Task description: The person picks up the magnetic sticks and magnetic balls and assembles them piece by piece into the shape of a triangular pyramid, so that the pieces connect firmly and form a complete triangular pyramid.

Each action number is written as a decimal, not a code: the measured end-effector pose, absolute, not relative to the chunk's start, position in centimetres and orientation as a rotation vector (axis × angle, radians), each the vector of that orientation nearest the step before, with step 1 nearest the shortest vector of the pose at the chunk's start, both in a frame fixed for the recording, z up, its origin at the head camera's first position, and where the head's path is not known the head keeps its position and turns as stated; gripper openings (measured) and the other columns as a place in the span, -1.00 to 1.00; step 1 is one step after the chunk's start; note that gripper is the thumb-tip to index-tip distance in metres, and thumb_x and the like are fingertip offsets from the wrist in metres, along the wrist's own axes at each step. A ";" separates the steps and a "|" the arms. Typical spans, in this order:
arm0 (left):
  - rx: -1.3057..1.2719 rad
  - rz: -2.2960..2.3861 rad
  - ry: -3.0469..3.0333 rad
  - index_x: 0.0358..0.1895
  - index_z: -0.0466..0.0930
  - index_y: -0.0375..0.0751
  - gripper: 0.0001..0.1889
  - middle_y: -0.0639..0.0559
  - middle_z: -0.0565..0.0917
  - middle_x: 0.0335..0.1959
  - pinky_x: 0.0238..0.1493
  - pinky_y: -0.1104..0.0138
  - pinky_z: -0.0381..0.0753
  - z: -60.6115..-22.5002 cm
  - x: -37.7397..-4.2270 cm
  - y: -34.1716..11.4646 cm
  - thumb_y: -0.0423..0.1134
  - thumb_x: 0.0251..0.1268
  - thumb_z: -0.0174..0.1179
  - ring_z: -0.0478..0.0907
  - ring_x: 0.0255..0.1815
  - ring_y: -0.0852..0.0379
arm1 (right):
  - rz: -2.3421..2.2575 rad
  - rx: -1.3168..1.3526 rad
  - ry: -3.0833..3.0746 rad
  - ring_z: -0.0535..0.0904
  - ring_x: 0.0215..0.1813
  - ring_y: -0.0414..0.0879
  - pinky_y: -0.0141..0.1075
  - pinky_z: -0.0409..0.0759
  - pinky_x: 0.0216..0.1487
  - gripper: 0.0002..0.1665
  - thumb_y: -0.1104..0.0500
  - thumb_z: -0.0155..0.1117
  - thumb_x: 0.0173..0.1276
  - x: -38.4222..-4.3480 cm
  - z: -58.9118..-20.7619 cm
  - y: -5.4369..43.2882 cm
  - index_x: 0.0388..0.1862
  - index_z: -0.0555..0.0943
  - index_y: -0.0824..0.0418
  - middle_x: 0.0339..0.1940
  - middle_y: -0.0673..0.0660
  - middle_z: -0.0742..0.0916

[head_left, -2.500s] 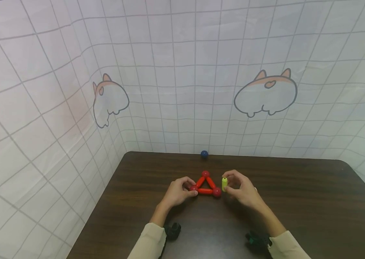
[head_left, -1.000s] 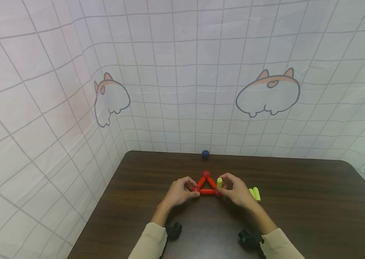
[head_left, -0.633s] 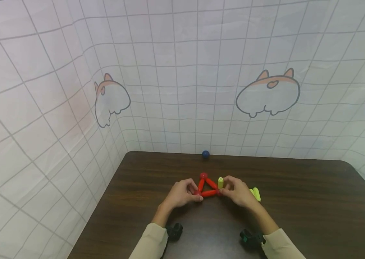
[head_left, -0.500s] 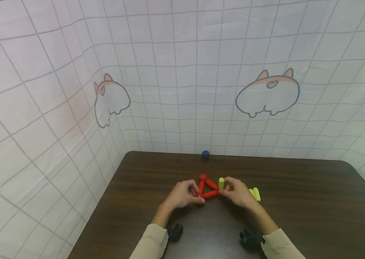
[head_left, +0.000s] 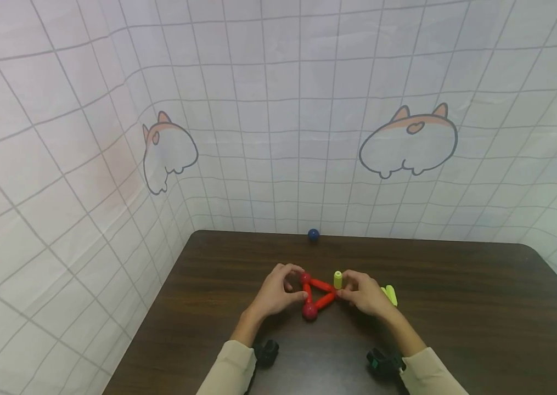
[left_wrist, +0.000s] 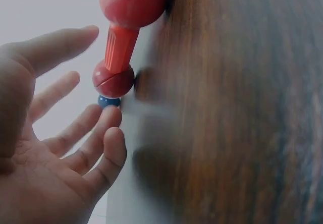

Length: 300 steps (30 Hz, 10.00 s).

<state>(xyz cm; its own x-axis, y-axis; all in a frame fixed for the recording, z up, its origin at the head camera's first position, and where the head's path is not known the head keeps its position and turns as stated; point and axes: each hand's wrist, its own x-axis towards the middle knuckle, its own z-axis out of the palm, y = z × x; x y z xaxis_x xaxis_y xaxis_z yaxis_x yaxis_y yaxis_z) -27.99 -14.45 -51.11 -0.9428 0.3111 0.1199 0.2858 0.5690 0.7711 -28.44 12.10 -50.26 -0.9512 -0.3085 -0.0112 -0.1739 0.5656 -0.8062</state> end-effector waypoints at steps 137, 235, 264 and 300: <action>0.339 1.337 2.781 -0.10 0.74 0.07 -0.81 0.04 0.64 -0.21 -0.28 0.28 0.54 -51.5 -28.3 -14.3 -0.18 0.24 0.46 0.55 -0.34 0.15 | -1.661 -0.780 2.602 0.70 -0.17 -0.08 -0.30 0.63 -0.41 -0.55 0.37 0.41 0.30 -25.6 -47.8 12.9 0.13 0.54 0.17 -0.06 0.27 0.71; 0.541 1.284 2.755 0.29 0.57 -0.13 -0.46 -0.11 0.64 0.05 -0.31 0.40 0.55 -51.3 -27.8 -13.9 -0.15 0.25 0.45 0.53 -0.36 0.24 | -1.202 -0.632 2.731 0.63 -0.26 -0.11 -0.33 0.59 -0.30 -0.77 0.35 0.44 0.25 -26.1 -49.4 13.2 -0.12 0.68 0.21 -0.13 0.14 0.66; 0.544 1.325 2.731 -0.05 0.76 -0.04 -0.82 0.03 0.78 -0.18 -0.39 0.40 0.51 -51.3 -28.0 -14.0 -0.21 0.31 0.40 0.54 -0.42 0.24 | -1.323 -0.457 2.644 0.58 -0.29 -0.09 -0.30 0.59 -0.35 -0.54 0.19 0.31 0.47 -28.2 -48.0 21.5 0.27 0.53 0.35 -0.20 0.18 0.65; 0.261 1.407 2.831 -0.05 0.74 -0.11 -0.79 -0.06 0.79 -0.20 -0.30 0.30 0.59 -51.5 -28.2 -14.2 -0.24 0.27 0.42 0.65 -0.37 0.17 | -1.389 -0.592 2.602 0.55 -0.53 -0.12 -0.32 0.55 -0.59 -0.62 0.30 0.33 0.40 -27.8 -48.3 18.7 0.17 0.57 0.27 -0.21 0.22 0.64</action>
<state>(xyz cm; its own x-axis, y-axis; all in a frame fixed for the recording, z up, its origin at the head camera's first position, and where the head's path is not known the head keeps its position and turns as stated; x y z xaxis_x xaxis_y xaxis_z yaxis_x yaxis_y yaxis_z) -28.23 -14.22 -51.46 -0.9860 0.1335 0.1003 0.1605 0.5931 0.7890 -27.79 18.73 -48.29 -0.9140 -0.4003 0.0665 -0.2780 0.4982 -0.8213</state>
